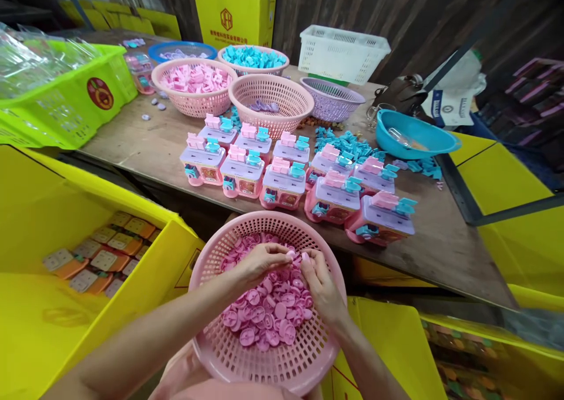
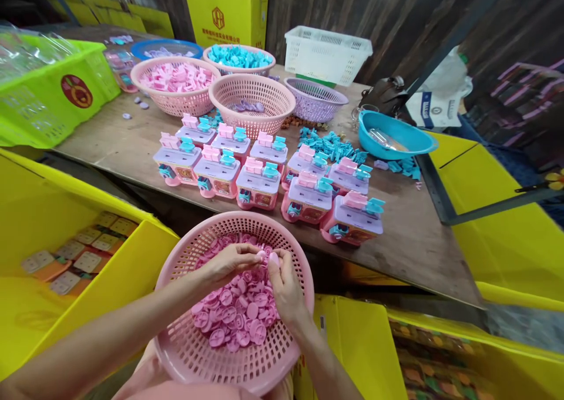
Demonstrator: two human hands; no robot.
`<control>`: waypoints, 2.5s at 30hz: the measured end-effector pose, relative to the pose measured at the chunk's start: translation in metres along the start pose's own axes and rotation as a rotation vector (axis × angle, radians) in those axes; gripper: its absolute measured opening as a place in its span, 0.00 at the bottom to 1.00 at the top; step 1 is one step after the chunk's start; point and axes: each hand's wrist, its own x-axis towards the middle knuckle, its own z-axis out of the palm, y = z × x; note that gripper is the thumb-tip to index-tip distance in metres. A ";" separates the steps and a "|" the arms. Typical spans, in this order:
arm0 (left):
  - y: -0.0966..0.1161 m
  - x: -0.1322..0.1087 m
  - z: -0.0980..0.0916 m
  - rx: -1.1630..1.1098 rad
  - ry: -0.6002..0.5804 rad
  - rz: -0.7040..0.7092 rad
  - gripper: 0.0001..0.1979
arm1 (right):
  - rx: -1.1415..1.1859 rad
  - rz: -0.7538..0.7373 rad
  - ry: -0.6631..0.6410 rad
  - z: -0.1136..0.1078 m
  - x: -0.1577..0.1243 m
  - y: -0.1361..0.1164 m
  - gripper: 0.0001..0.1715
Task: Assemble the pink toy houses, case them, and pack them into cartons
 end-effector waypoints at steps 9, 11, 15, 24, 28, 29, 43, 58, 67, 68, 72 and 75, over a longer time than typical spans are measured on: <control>0.002 -0.007 0.011 -0.006 -0.085 0.211 0.21 | 0.391 0.043 0.034 -0.004 0.006 -0.009 0.22; 0.002 -0.009 0.011 0.024 -0.090 0.249 0.21 | 0.438 0.074 0.024 -0.005 0.006 -0.011 0.23; 0.006 -0.015 0.013 0.106 -0.066 0.304 0.21 | 0.463 0.123 0.007 -0.006 0.004 -0.012 0.22; 0.012 -0.020 0.011 0.489 -0.034 0.498 0.16 | 0.520 0.162 -0.006 -0.005 0.007 -0.010 0.23; 0.013 -0.020 0.013 0.706 0.013 0.651 0.09 | 0.577 0.160 0.006 -0.002 0.008 -0.008 0.21; 0.013 -0.020 0.014 0.765 0.027 0.679 0.08 | 0.593 0.166 0.009 0.000 0.008 -0.007 0.21; -0.002 -0.006 0.011 1.193 -0.064 0.890 0.20 | -0.502 -0.472 0.916 -0.147 0.040 0.006 0.20; -0.013 0.001 -0.017 1.410 -0.011 0.759 0.20 | -0.905 -0.704 0.804 -0.171 0.066 0.037 0.17; 0.004 -0.005 -0.035 1.617 -0.029 0.455 0.13 | -0.931 -0.625 0.632 -0.098 0.017 0.007 0.17; 0.005 -0.006 -0.032 1.651 -0.050 0.425 0.11 | -0.902 -0.611 0.446 -0.077 0.010 0.008 0.17; 0.001 -0.001 -0.012 1.752 -0.122 0.370 0.11 | -0.986 -0.308 -0.153 -0.006 0.001 0.015 0.19; -0.009 0.013 0.000 1.770 -0.153 0.361 0.13 | -1.117 -0.128 -0.254 0.011 0.009 0.016 0.21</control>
